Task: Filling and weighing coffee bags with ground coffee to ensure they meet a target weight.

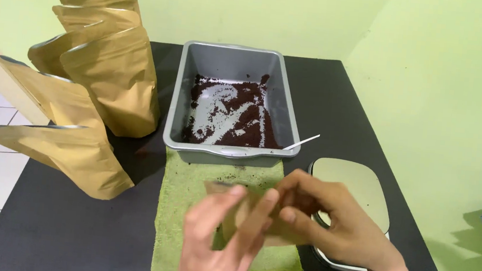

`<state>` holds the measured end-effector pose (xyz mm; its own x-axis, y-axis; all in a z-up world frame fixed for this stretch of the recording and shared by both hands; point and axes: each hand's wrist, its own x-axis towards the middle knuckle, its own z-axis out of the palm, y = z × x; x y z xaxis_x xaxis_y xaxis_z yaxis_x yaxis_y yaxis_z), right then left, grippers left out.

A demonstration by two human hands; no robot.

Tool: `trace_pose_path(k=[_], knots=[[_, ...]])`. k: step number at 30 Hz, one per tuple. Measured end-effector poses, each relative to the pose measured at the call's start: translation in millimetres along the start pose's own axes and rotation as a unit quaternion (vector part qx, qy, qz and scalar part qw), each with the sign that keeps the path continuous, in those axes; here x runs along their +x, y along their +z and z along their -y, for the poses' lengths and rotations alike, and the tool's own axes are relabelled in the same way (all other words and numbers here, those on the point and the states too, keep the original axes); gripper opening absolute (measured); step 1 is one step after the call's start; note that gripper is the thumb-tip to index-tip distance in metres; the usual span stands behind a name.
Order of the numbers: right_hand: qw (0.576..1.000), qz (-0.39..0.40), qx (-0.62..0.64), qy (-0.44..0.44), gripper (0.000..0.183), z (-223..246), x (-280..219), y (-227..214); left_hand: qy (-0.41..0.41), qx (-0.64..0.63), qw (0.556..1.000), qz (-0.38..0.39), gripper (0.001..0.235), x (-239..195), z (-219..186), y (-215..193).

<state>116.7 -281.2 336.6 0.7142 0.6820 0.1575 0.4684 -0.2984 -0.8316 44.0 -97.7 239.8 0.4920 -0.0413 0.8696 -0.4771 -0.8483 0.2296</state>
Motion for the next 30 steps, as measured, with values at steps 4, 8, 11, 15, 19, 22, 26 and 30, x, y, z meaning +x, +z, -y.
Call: trace_pose_path(k=[4,8,11,15,19,22,26,30], knots=[[0.986,0.114,0.114,0.041,0.030,0,5,-8,0.021,0.025,0.999,0.005,0.034,27,-12,-19],[0.959,0.153,0.216,0.100,0.036,-9,10,-9,-0.017,-0.031,0.999,-0.017,0.023,19,-16,-16],[0.952,0.167,0.228,0.119,0.042,-10,13,-10,-0.022,-0.042,0.998,-0.039,0.024,16,-12,-12],[0.953,0.173,0.215,0.124,0.047,-16,14,-10,-0.009,-0.055,0.996,-0.062,0.022,13,-10,-7],[0.951,0.177,0.225,0.121,0.045,-15,15,-10,0.021,-0.060,0.995,-0.071,0.018,14,-7,-9],[0.948,0.187,0.226,0.125,0.047,-11,18,-9,0.006,-0.071,0.996,-0.050,0.018,14,-10,-14],[0.945,0.190,0.221,0.147,0.043,-10,19,-7,-0.001,-0.083,0.996,-0.039,0.018,14,-12,-18],[0.958,0.173,0.198,0.117,0.045,-3,16,-7,0.006,-0.083,0.995,-0.062,0.017,17,-8,-14]])
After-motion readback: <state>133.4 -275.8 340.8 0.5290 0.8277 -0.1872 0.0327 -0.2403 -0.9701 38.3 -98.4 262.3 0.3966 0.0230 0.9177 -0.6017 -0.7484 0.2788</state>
